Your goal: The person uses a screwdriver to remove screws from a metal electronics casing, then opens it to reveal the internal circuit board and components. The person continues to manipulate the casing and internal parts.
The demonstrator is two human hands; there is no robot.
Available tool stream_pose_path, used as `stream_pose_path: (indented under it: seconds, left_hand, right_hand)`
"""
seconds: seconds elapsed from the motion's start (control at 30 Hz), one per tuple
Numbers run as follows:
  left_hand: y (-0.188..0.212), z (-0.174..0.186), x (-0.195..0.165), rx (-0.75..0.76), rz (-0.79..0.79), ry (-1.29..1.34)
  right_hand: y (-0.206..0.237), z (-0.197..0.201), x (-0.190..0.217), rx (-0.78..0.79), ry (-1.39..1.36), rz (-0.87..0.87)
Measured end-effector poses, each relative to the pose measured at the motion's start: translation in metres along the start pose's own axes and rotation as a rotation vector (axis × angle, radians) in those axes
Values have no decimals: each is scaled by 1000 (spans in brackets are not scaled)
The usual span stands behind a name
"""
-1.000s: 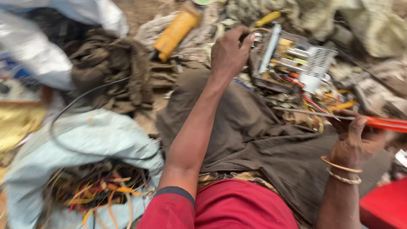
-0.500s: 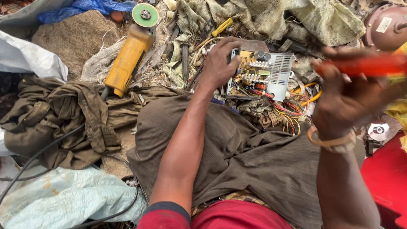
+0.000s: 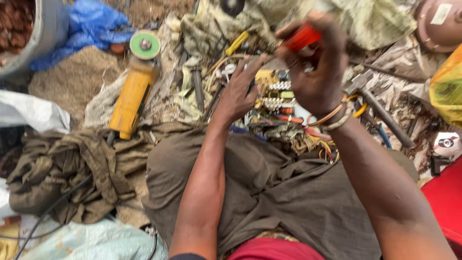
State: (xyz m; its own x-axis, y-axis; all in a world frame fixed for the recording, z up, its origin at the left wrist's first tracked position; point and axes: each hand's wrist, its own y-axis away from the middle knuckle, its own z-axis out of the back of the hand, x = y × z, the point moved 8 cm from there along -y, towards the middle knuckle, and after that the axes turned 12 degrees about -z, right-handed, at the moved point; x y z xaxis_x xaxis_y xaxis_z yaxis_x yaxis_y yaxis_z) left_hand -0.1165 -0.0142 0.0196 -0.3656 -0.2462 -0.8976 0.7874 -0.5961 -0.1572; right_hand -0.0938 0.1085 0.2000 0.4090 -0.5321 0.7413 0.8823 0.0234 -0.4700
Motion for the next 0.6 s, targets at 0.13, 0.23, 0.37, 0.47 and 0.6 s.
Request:
stream_pose_path:
  seconds: [0.13, 0.23, 0.37, 0.47, 0.6]
  left_hand:
    - [3, 1, 3, 17, 116, 10]
    - [3, 1, 3, 1, 85, 18]
    - [5, -4, 11, 8, 129, -9]
    - [5, -4, 11, 12, 123, -36]
    - [6, -5, 13, 16, 143, -31]
  right_hand:
    - [0, -2, -5, 40, -31, -47]
    - [1, -3, -5, 61, -28, -56]
    - [0, -2, -4, 76, -22, -32]
    - [-3, -4, -2, 78, -21, -16]
    - [-6, -5, 5, 79, 3, -8]
